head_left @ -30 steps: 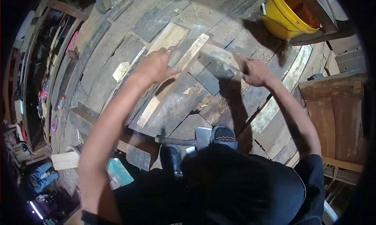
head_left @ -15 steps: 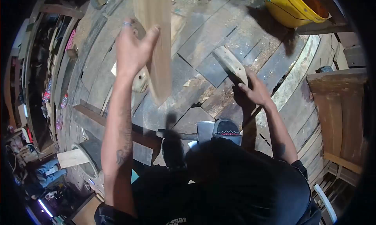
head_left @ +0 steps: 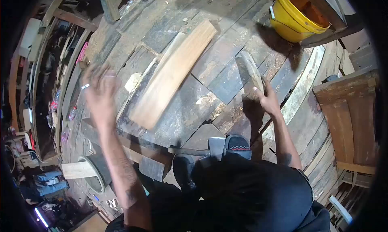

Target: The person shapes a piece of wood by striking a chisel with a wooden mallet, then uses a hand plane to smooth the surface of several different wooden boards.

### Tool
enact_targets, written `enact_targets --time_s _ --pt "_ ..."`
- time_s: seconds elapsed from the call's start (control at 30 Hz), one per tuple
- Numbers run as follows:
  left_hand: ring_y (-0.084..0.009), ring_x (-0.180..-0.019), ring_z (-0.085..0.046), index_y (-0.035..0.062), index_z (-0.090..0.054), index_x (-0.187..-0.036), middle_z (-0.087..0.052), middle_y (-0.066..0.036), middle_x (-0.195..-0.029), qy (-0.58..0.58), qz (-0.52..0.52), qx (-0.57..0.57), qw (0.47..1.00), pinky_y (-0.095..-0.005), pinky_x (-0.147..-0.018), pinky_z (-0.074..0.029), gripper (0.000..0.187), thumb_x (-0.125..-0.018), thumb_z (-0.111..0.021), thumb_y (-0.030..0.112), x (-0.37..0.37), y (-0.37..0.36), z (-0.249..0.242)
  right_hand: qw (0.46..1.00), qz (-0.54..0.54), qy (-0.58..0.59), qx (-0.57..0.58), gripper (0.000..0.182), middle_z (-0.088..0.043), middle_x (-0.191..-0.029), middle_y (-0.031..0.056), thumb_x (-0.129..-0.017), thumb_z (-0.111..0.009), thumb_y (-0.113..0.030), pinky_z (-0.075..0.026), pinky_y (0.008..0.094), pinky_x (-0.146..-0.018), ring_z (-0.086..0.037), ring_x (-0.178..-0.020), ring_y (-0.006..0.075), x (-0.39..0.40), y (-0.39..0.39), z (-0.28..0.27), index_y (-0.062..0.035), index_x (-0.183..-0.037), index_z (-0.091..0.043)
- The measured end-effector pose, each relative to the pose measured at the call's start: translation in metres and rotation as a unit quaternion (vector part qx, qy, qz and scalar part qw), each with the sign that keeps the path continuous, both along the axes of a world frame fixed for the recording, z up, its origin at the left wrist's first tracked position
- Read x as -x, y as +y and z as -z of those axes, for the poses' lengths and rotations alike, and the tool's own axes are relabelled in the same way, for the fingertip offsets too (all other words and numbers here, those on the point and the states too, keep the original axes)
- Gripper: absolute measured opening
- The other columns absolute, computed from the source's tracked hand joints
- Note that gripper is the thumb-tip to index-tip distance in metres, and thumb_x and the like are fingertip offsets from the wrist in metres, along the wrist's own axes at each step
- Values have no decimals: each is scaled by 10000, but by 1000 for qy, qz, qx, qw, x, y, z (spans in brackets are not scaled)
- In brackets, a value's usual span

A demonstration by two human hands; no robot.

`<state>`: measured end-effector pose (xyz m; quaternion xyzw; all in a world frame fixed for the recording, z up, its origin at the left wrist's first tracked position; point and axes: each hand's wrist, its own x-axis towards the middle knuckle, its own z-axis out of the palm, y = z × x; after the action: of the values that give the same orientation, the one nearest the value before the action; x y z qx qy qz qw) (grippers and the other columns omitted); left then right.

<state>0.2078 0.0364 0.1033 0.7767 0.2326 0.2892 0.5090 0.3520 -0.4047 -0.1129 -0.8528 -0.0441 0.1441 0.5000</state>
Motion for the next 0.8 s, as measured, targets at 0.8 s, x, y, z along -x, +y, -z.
enact_targets --time_s 0.8 --pt "-422 -1055 -556 -71 -539 -1245 -539 -217 -1139 271 111 -382 877 -507 -943 -485 757 -711 -914 313 102 -83 241 937 -274 -83 199 679 -589 -1184 281 -1006 -650 -376 -568 563 -873 -676 -934 480 51 100 -45 -321 -1632 -392"
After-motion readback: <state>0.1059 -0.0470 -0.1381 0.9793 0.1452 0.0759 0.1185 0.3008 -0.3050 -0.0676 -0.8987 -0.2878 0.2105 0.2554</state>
